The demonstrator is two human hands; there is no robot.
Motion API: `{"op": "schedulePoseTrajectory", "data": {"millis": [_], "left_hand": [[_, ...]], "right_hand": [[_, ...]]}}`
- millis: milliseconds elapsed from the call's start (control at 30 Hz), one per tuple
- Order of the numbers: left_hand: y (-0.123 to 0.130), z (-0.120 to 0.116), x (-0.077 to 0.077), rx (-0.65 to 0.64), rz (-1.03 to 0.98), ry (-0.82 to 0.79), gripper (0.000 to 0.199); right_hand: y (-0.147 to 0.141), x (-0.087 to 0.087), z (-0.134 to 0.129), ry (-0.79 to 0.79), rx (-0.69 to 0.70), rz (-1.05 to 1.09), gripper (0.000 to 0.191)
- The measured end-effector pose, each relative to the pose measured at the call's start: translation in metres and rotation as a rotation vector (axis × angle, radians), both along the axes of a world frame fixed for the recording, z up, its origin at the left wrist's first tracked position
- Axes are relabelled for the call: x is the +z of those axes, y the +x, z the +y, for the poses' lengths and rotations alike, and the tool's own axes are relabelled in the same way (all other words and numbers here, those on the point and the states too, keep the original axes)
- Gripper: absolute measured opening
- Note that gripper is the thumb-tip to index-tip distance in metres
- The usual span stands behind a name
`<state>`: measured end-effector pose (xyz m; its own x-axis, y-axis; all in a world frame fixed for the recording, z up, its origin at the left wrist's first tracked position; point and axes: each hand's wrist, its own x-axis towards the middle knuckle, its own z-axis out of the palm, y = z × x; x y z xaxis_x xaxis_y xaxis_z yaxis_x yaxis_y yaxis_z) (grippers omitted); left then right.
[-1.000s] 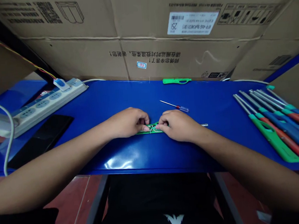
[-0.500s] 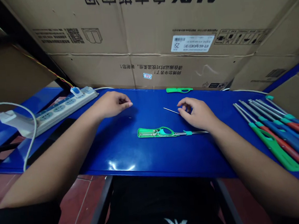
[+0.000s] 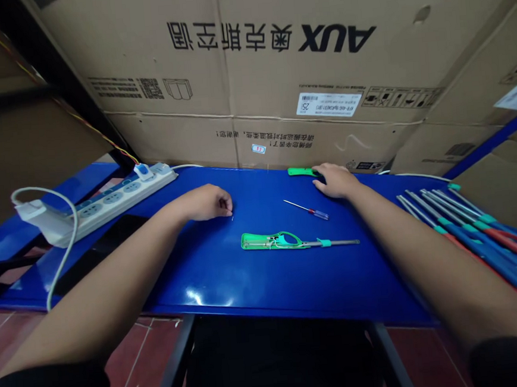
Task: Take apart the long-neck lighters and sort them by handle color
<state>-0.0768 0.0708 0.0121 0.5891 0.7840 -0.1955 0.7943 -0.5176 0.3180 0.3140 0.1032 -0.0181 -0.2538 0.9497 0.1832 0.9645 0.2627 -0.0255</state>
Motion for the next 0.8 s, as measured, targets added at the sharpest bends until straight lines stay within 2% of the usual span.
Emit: {"op": "schedulePoseTrajectory", "data": {"millis": [133, 300, 333, 400, 467, 567, 633, 800], "left_hand": [[0.005, -0.004, -0.002, -0.046, -0.079, 0.121, 0.022], [0.03, -0.031, 0.002, -0.108, -0.357, 0.451, 0.04], [0.036, -0.039, 0.003, -0.124, -0.389, 0.511, 0.047], [0.048, -0.054, 0.003, -0.189, -0.414, 0.609, 0.059], [0.055, -0.065, 0.001, -0.303, -0.378, 0.671, 0.053], [0.057, -0.075, 0.0, -0.42, -0.258, 0.701, 0.039], [0.055, -0.077, 0.001, -0.412, -0.219, 0.681, 0.036], [0.051, -0.072, 0.01, -0.387, -0.196, 0.481, 0.028]], "right_hand": [[-0.008, 0.007, -0.007, -0.022, 0.076, -0.042, 0.031], [-0.034, 0.029, -0.052, 0.031, 0.186, -0.001, 0.031], [-0.042, 0.033, -0.065, 0.057, 0.21, 0.046, 0.031], [-0.059, 0.038, -0.09, 0.05, 0.345, 0.312, 0.026], [-0.073, 0.038, -0.112, 0.024, 0.459, 0.464, 0.024], [-0.083, 0.033, -0.128, 0.023, 0.55, 0.536, 0.025], [-0.081, 0.03, -0.129, -0.003, 0.575, 0.536, 0.022], [-0.072, 0.021, -0.122, -0.077, 0.635, 0.409, 0.042]]}}
